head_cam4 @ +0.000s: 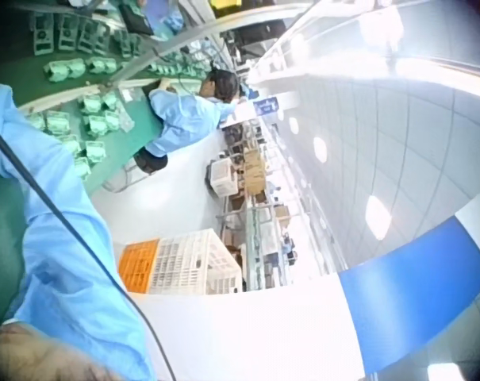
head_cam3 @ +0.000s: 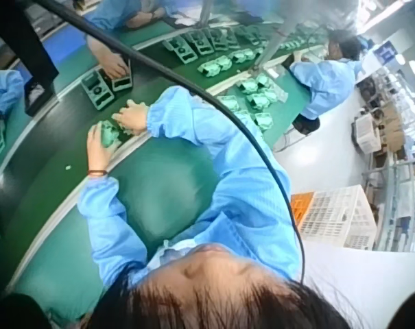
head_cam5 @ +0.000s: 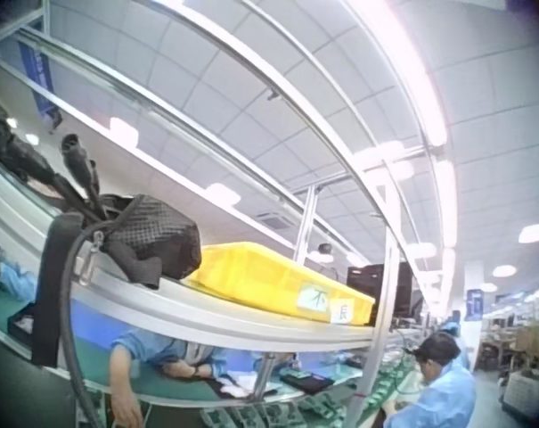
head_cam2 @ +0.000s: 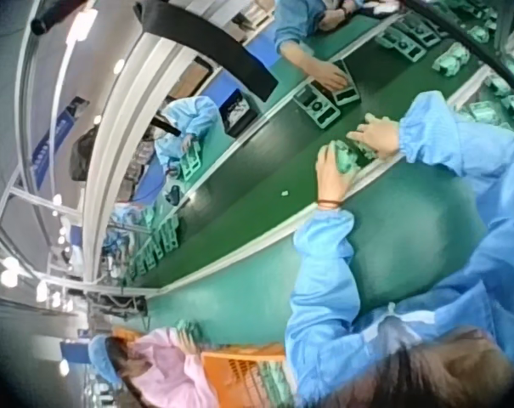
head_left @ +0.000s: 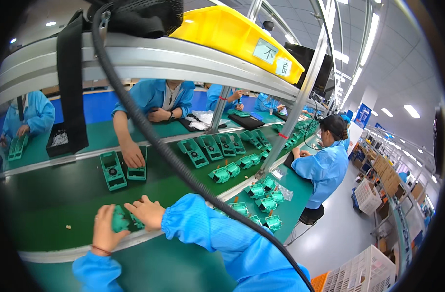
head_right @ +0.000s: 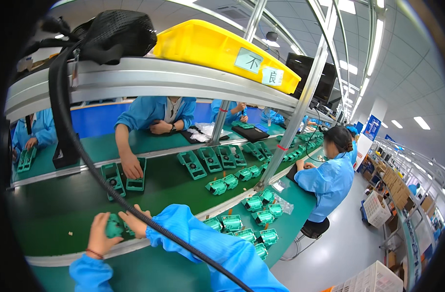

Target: The person assembles green plastic electronic housing components by hand, taking them from an orange basket and fitting them together.

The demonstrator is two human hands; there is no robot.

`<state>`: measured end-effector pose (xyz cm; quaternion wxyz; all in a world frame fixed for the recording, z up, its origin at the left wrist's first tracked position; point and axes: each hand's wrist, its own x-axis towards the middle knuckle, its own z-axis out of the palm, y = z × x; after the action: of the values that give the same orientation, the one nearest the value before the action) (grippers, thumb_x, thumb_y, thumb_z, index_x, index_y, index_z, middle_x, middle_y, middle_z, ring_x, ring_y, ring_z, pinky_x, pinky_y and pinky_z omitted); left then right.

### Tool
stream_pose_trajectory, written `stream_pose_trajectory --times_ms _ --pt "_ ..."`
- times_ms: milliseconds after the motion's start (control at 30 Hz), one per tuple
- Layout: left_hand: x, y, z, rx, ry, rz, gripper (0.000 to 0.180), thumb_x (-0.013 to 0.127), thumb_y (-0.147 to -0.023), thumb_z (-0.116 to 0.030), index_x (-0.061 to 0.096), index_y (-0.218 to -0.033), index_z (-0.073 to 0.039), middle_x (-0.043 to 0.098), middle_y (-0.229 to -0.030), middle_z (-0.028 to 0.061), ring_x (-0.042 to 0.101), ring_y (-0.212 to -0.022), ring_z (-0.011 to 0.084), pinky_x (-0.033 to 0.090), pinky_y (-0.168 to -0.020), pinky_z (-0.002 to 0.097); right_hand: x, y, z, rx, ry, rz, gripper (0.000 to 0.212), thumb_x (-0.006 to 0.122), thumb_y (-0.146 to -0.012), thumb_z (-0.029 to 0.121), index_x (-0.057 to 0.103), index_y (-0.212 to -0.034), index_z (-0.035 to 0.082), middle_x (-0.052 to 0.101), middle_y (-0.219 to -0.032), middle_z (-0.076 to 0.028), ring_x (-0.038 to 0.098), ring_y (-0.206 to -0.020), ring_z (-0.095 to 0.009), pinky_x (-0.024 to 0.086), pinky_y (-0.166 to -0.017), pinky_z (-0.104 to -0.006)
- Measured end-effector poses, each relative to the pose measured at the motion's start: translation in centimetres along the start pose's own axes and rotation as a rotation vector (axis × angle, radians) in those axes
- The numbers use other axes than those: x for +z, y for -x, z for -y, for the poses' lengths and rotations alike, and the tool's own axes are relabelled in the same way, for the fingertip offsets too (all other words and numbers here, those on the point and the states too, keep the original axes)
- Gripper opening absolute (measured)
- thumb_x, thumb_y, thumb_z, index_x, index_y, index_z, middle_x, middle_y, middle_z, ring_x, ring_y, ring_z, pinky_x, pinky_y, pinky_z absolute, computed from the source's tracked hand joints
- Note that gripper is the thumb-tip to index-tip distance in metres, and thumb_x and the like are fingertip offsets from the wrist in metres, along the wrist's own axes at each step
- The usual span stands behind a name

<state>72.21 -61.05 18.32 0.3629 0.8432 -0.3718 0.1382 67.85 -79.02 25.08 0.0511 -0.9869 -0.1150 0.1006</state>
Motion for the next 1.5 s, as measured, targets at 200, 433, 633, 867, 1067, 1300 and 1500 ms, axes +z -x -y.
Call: stream_pose_trajectory --times_ms 200,433,633,867,1067,1300,1500 --pt "-10.5 9.3 -4.2 -0.476 1.291 -0.161 0.071 0.074 -0.067 -0.025 0.039 -0.121 0.006 0.055 -0.109 0.0139 0.056 -0.098 0.0251 0.044 -0.089 0.0381 1.1 8.5 5.6 -0.351 -0.823 -0.269 0.084 0.072 -0.066 0.012 0.023 -0.134 0.001 0.037 -0.13 -0.016 0.043 -0.112 -0.031 0.04 -0.089 -0.0414" --pt "-9.2 22.1 -9.7 -0.559 1.897 -0.333 0.084 0.065 -0.069 -0.052 0.028 -0.134 -0.013 0.031 -0.136 0.0141 0.032 -0.121 0.042 0.034 -0.092 0.0614 8.1 15.4 10.7 -0.18 -2.318 0.118 0.084 0.069 -0.073 0.035 0.024 -0.133 -0.003 0.037 -0.132 -0.013 0.043 -0.117 -0.026 0.034 -0.098 -0.0422" --pt "-9.8 26.5 -11.7 -0.655 1.859 -0.405 0.093 0.07 -0.065 -0.049 0.024 -0.135 -0.007 0.029 -0.135 0.0186 0.032 -0.121 0.042 0.037 -0.091 0.0593 11.3 16.8 12.2 -0.172 -2.272 0.13 0.088 0.061 -0.073 0.053 0.025 -0.133 -0.001 0.031 -0.136 -0.014 0.037 -0.121 -0.028 0.034 -0.098 -0.0461" --pt "-10.4 25.1 -13.5 -0.692 2.002 -0.245 0.106 0.076 -0.058 -0.045 0.018 -0.135 -0.003 0.024 -0.134 0.0277 0.03 -0.121 0.0443 0.033 -0.092 0.0627 11.6 17.9 12.1 -0.099 -2.321 0.082 0.095 0.058 -0.071 0.06 0.02 -0.134 -0.001 0.032 -0.134 -0.012 0.041 -0.117 -0.026 0.037 -0.096 -0.0435" --pt "-10.2 25.1 -13.5 -0.71 2.027 -0.203 0.107 0.075 -0.059 -0.046 0.014 -0.136 -0.004 0.019 -0.136 0.0288 0.024 -0.123 0.0475 0.024 -0.09 0.0709 11.8 17.7 12.3 -0.044 -2.325 0.159 0.097 0.05 -0.072 0.065 0.016 -0.136 0.001 0.027 -0.137 -0.012 0.036 -0.121 -0.025 0.033 -0.098 -0.0431" --pt "-9.2 25.8 -12.8 -0.718 2.022 -0.325 0.105 0.073 -0.061 -0.047 0.014 -0.136 -0.003 0.02 -0.136 0.0284 0.026 -0.122 0.0479 0.033 -0.085 0.0687 11.8 17.0 12.2 -0.102 -2.353 0.198 0.097 0.052 -0.07 0.065 0.019 -0.136 0.001 0.03 -0.136 -0.011 0.038 -0.12 -0.023 0.035 -0.097 -0.0404" --pt "-11.1 24.4 -12.4 -0.61 1.087 -0.159 0.082 0.079 -0.06 -0.013 0.036 -0.13 -0.008 0.042 -0.121 0.0146 0.041 -0.115 0.0314 0.038 -0.095 0.0404 8.6 16.9 11.2 -0.206 -1.312 -0.082 0.082 0.075 -0.063 0.027 0.034 -0.13 0.003 0.044 -0.125 -0.013 0.045 -0.109 -0.028 0.039 -0.089 -0.0398"
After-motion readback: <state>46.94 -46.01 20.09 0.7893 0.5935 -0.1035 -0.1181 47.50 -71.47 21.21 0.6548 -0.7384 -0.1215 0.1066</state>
